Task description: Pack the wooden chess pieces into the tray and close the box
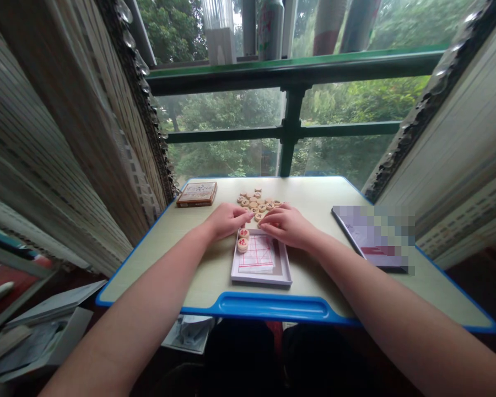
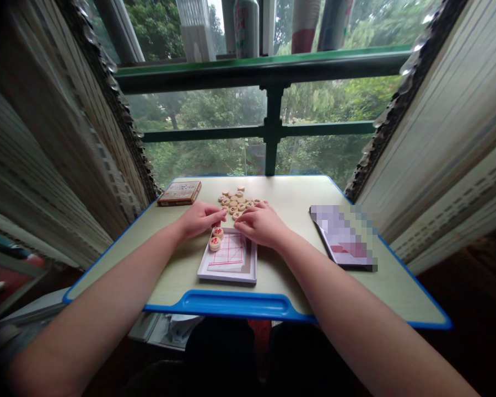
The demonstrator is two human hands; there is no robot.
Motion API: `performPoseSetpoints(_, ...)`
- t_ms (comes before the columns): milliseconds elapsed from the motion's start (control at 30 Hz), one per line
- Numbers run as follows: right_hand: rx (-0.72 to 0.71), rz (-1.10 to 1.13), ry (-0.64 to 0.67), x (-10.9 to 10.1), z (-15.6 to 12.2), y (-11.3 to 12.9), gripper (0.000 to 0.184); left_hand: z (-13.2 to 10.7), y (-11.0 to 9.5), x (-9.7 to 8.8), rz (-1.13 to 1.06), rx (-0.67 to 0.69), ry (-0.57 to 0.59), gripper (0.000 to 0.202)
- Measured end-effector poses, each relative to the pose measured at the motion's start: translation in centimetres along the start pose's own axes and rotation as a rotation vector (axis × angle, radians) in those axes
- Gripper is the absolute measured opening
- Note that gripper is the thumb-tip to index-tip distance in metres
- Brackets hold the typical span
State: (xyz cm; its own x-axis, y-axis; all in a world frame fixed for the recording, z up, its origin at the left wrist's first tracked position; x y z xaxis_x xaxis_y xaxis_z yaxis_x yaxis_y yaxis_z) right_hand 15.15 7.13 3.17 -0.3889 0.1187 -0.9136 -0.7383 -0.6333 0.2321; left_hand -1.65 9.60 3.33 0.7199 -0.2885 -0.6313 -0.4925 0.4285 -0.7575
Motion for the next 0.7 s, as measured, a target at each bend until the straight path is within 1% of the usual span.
performPoseSetpoints(100, -0.035, 0.007, 0.018, 0.03, -0.06, 0.48, 0.027, 0.06, 0.13, 0.04, 0.011, 0.007, 0.007, 0.044)
performPoseSetpoints(333, -0.022, 0.017, 0.085, 0.10, -0.33, 0.62, 0.030, 0.05, 0.20, 0.01, 0.018, 0.010, -0.008, 0.043)
performPoseSetpoints(467, -0.021, 0.014, 0.091, 0.03, -0.40, 0.63, 0.031, 0.00, 0.08, -0.04, 0.018, 0.011, -0.002, 0.044)
performPoseSetpoints(700, 0.002, -0.056, 0.077, 0.12, -0.33, 0.43, 0.034, -0.01, 0.12, -0.02, 0.048, 0.018, 0.002, 0.044)
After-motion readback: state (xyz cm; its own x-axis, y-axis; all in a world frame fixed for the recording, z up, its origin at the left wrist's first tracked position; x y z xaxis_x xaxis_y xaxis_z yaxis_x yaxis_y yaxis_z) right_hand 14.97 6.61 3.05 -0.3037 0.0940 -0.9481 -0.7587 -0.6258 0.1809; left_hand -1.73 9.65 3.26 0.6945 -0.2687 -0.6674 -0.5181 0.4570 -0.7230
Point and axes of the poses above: each hand's wrist, its own z-axis towards the middle knuckle, its own x-axis out of the palm, y = z × x, the point moved 4 cm from there along z, towards the middle knuckle, and after that the axes turned 5 degrees about -z, right-handed, at the moved point
